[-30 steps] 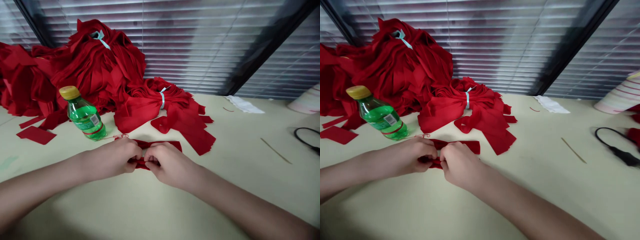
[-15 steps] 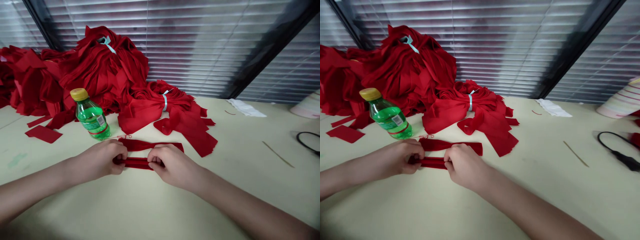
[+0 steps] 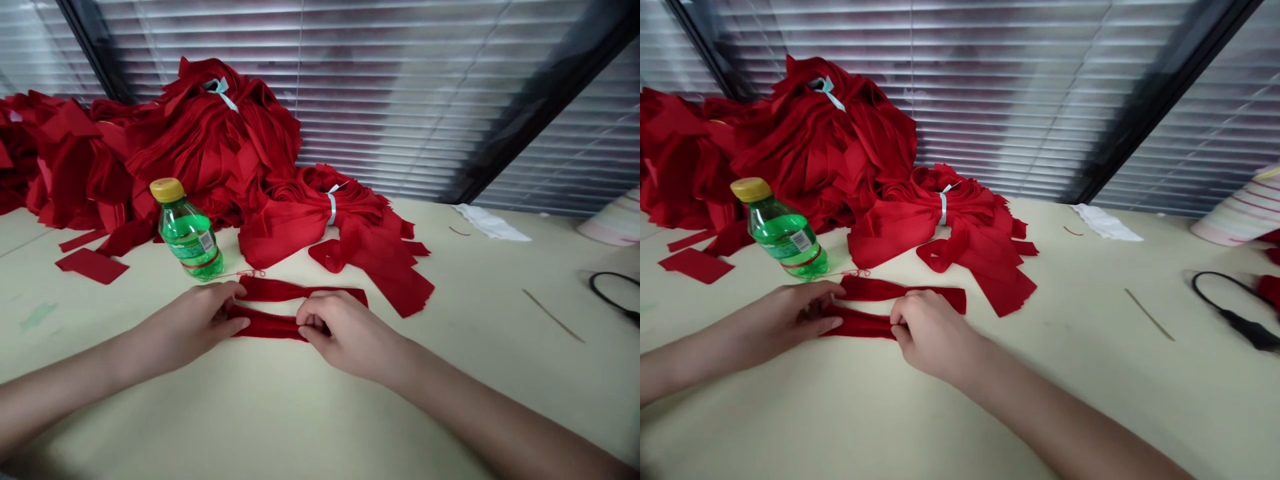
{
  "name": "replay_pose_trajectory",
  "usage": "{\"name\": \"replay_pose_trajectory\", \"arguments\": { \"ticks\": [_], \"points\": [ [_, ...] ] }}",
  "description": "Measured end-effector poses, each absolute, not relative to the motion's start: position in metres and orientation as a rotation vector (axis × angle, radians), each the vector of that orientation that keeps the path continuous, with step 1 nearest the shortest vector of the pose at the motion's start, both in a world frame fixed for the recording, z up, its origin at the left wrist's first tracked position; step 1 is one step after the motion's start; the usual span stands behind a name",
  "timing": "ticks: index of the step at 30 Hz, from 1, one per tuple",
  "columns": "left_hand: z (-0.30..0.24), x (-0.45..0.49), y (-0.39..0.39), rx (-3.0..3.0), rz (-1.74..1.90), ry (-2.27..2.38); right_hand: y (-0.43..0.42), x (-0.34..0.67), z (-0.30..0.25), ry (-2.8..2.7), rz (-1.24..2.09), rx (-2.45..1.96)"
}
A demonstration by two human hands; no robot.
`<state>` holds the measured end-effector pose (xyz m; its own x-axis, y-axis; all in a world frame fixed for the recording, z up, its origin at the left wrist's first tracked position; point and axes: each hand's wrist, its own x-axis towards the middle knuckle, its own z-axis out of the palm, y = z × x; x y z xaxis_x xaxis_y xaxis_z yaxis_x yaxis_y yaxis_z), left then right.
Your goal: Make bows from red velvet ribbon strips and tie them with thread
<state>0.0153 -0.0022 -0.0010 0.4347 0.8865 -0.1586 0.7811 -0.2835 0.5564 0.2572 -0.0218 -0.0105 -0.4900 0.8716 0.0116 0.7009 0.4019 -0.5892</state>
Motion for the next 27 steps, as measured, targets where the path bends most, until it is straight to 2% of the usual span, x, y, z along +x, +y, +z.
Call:
{"name": "replay_pose_trajectory", "arguments": {
  "ticks": [7, 16, 20, 24, 27],
  "points": [
    [-0.007, 0.028, -0.013, 1.652, 0.586, 1.348, -0.024, 0.258, -0.009, -2.346, 0.774, -1.383],
    [-0.003, 0.025, -0.012, 1.594, 0.593, 1.413, -0.024, 0.259, -0.011, -2.348, 0.784, -1.359],
    [-0.011, 0.014, -0.01, 1.924, 0.46, 1.381, -0.023, 0.259, -0.01, -2.347, 0.774, -1.351],
    [-0.004, 0.016, -0.019, 2.706, 0.424, 1.491, -0.024, 0.259, -0.01, -2.344, 0.774, -1.351],
    [0.009, 0.036, -0.027, 2.974, 0.473, 1.133, -0.025, 0.26, -0.011, -2.336, 0.772, -1.359]
  ]
}}
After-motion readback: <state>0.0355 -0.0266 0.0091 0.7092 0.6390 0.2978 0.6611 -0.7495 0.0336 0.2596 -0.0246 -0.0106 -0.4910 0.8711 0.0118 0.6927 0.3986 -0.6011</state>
